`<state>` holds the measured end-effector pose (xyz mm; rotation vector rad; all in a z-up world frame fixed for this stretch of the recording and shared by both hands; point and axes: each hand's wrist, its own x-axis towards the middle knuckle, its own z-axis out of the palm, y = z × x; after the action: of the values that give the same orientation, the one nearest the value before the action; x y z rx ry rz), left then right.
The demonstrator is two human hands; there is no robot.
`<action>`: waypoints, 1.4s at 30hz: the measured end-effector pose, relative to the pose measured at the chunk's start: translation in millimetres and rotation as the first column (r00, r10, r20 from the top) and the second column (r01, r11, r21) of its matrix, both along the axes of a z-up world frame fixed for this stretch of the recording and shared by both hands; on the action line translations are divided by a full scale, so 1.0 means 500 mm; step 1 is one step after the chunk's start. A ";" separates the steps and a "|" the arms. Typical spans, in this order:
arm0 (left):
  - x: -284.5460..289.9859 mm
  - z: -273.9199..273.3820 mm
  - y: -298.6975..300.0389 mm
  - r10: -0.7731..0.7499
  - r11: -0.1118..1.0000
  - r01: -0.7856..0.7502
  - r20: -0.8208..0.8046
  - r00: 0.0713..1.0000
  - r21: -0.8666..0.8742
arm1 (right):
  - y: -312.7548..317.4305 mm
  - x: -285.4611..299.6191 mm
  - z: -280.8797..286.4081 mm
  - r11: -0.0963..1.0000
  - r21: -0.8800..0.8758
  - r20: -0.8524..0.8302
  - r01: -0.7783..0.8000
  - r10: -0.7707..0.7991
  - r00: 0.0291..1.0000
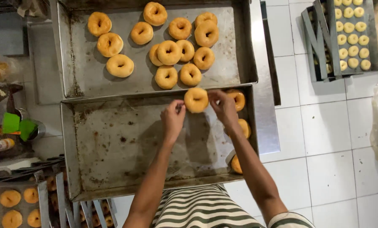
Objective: Organizing and arranging freshly cooked donuts on metal trays.
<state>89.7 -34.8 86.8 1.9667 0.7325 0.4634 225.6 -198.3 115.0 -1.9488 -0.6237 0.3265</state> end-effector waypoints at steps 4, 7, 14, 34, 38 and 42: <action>-0.045 -0.074 -0.022 -0.040 0.999 0.038 -0.062 0.997 -0.028 | -0.045 -0.044 -0.136 0.999 -0.008 -0.045 0.050 -0.050 0.998; -0.065 -0.128 -0.037 -0.072 0.997 0.073 -0.044 0.996 0.005 | -0.063 -0.064 -0.164 0.998 -0.051 -0.041 0.036 -0.038 0.998; -0.079 -0.089 -0.031 -0.043 0.995 0.029 -0.149 0.988 -0.091 | -0.083 -0.123 -0.124 0.967 -0.177 0.032 0.181 -0.178 0.983; 0.022 -0.211 -0.074 -0.101 0.896 0.141 0.115 0.988 -0.422 | -0.098 -0.155 -0.241 0.892 0.190 -0.515 0.411 -0.266 0.815; 0.023 -0.205 -0.073 -0.082 0.907 0.095 0.050 0.995 -0.411 | -0.107 -0.146 -0.240 0.877 0.208 -0.550 0.433 -0.261 0.793; 0.022 -0.224 -0.077 -0.087 0.887 0.110 0.072 0.994 -0.447 | -0.110 -0.142 -0.241 0.869 0.227 -0.562 0.439 -0.251 0.788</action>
<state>100.6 -73.2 -25.3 1.5388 0.6369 0.2499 154.4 -253.3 -5.6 -1.4962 0.0492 0.4485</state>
